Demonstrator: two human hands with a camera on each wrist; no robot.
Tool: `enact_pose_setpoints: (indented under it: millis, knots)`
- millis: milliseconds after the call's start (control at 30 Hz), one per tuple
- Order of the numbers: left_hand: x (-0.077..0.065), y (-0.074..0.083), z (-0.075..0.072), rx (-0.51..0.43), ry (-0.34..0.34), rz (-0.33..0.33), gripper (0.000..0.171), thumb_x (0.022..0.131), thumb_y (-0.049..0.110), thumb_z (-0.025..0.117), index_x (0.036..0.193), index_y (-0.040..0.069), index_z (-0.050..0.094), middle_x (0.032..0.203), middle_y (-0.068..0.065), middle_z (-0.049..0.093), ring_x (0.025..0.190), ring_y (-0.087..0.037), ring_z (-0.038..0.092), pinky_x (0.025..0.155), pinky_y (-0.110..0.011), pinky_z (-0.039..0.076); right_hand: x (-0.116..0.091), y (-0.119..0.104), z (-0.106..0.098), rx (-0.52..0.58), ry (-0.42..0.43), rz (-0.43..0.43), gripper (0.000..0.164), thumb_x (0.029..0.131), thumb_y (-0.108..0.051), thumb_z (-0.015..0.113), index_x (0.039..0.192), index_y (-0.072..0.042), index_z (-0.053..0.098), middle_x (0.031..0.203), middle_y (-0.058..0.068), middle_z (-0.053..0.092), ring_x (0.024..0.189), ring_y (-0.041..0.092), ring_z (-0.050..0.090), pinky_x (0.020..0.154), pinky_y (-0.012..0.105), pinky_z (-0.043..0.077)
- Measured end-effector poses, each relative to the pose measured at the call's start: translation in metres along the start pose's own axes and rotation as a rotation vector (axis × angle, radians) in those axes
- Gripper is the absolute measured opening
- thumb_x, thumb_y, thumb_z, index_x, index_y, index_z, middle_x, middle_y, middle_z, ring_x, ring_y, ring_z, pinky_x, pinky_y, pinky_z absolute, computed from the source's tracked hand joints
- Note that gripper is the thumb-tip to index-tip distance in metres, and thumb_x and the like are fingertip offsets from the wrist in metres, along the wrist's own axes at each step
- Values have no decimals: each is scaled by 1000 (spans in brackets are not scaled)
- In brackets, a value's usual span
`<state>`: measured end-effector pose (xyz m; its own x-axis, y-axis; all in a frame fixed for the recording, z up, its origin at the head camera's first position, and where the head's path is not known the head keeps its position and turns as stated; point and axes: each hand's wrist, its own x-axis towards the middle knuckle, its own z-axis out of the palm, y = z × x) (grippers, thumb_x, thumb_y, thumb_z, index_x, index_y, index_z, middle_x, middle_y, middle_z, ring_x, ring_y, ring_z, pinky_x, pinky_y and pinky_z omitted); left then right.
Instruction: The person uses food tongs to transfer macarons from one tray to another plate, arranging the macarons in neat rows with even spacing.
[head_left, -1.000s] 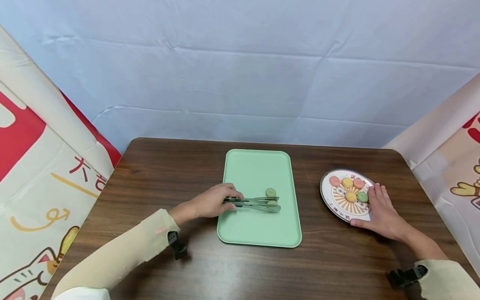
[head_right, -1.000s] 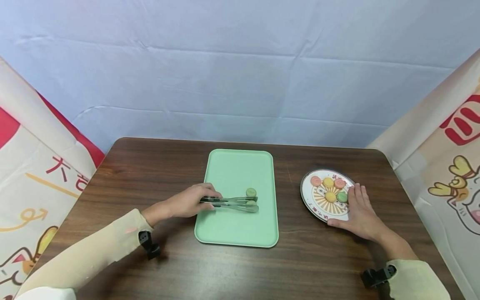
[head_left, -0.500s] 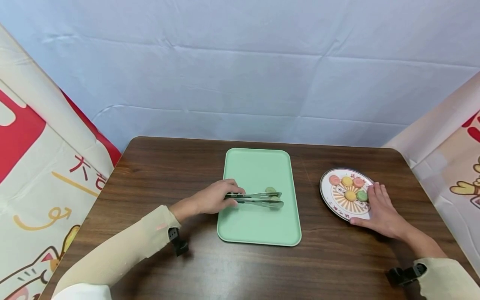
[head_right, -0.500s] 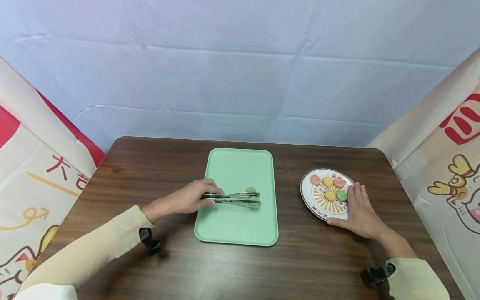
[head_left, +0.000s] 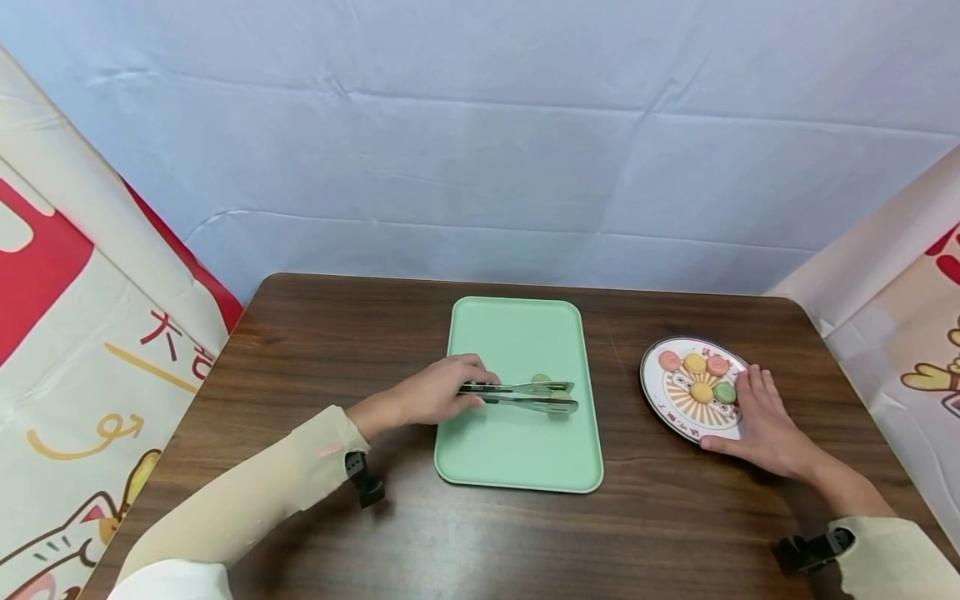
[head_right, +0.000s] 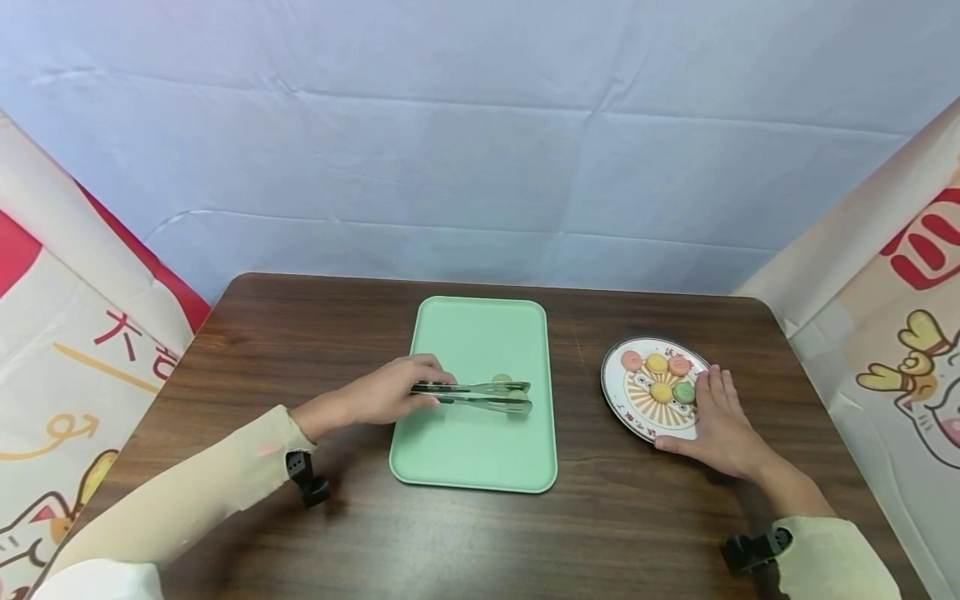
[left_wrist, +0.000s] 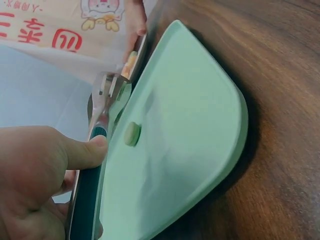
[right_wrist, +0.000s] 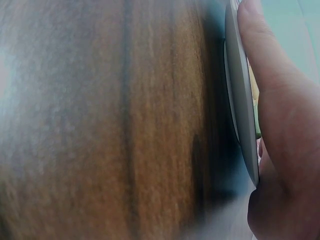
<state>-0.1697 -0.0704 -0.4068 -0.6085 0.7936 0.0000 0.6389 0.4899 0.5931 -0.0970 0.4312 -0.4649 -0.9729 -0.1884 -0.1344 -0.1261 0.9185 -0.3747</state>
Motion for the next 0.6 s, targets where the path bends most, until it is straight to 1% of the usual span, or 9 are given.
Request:
enact_pose_setpoints:
  millis: [233, 500, 600]
  knots:
    - [8, 6, 0, 12, -13, -10, 35, 98, 11, 70, 133, 6, 67, 116, -6, 63, 100, -18, 59, 85, -31, 48, 0, 1, 1, 0, 1, -6, 135, 82, -52, 80, 148, 25, -8, 152, 49, -13, 145, 57, -20, 118, 57, -13]
    - [17, 11, 4, 18, -19, 14, 36, 97, 10, 71, 133, 5, 67, 116, -7, 64, 105, -20, 60, 89, -32, 48, 0, 0, 0, -1, -6, 2, 134, 82, -51, 80, 148, 25, -8, 153, 49, -14, 145, 57, -20, 118, 59, -12]
    - [20, 13, 5, 23, -20, 10, 36, 98, 11, 70, 134, 6, 67, 118, -7, 64, 106, -20, 60, 91, -32, 48, -1, -1, -1, -4, -5, 8, 134, 82, -51, 81, 148, 25, -7, 153, 49, -13, 145, 57, -20, 118, 60, -10]
